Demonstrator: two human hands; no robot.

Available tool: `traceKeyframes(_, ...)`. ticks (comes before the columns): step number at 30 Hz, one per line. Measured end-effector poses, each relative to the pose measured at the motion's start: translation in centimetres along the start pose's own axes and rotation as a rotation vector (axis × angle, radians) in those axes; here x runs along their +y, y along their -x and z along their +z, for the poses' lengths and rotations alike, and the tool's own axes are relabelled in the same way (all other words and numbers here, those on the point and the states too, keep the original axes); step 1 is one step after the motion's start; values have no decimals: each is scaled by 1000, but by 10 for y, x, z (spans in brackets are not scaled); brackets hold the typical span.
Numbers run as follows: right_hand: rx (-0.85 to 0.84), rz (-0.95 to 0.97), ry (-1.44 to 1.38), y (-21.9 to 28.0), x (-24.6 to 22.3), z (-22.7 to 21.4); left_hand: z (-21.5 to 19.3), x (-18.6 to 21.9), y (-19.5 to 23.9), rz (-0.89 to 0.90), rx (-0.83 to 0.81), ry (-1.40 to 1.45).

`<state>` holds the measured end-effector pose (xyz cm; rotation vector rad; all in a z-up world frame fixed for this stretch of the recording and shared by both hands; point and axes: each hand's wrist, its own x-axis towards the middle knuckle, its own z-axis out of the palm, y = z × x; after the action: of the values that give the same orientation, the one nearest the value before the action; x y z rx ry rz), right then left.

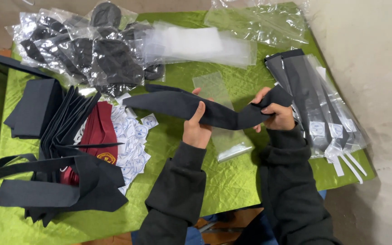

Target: Packaging a uniform accessory into a plastic sleeve and applying a label sticker.

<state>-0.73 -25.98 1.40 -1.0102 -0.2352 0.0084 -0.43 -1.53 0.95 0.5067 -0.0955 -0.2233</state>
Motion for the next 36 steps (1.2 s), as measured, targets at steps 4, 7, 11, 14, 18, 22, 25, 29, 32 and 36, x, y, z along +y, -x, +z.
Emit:
traceKeyframes(4,-47,-25,-12,2,-9,-9,-57,-17,-18,-31,160,210)
traceKeyframes(7,-24,-61,6,2,-9,-12,-5,15,3,86,155,138)
traceKeyframes(11,-27,-73,28,1,-7,-18,-25,21,-9,152,17,79)
traceKeyframes(14,-27,-98,58,-1,-6,-18,-14,39,-2,166,3,222)
traceKeyframes(18,3,-92,70,0,-8,-27,-28,42,-9,216,-1,356)
traceKeyframes(22,56,-106,80,1,-15,-25,-16,52,-5,233,-80,220)
traceKeyframes(25,147,-110,112,-1,-25,-21,-26,50,-11,259,76,111)
traceKeyframes(29,300,-161,208,-4,-34,-22,-26,59,-10,272,191,41)
traceKeyframes(32,575,-210,185,-2,-45,-17,-30,58,-10,337,295,-76)
traceKeyframes(36,632,-278,20,4,-75,17,-42,51,-15,367,336,-169)
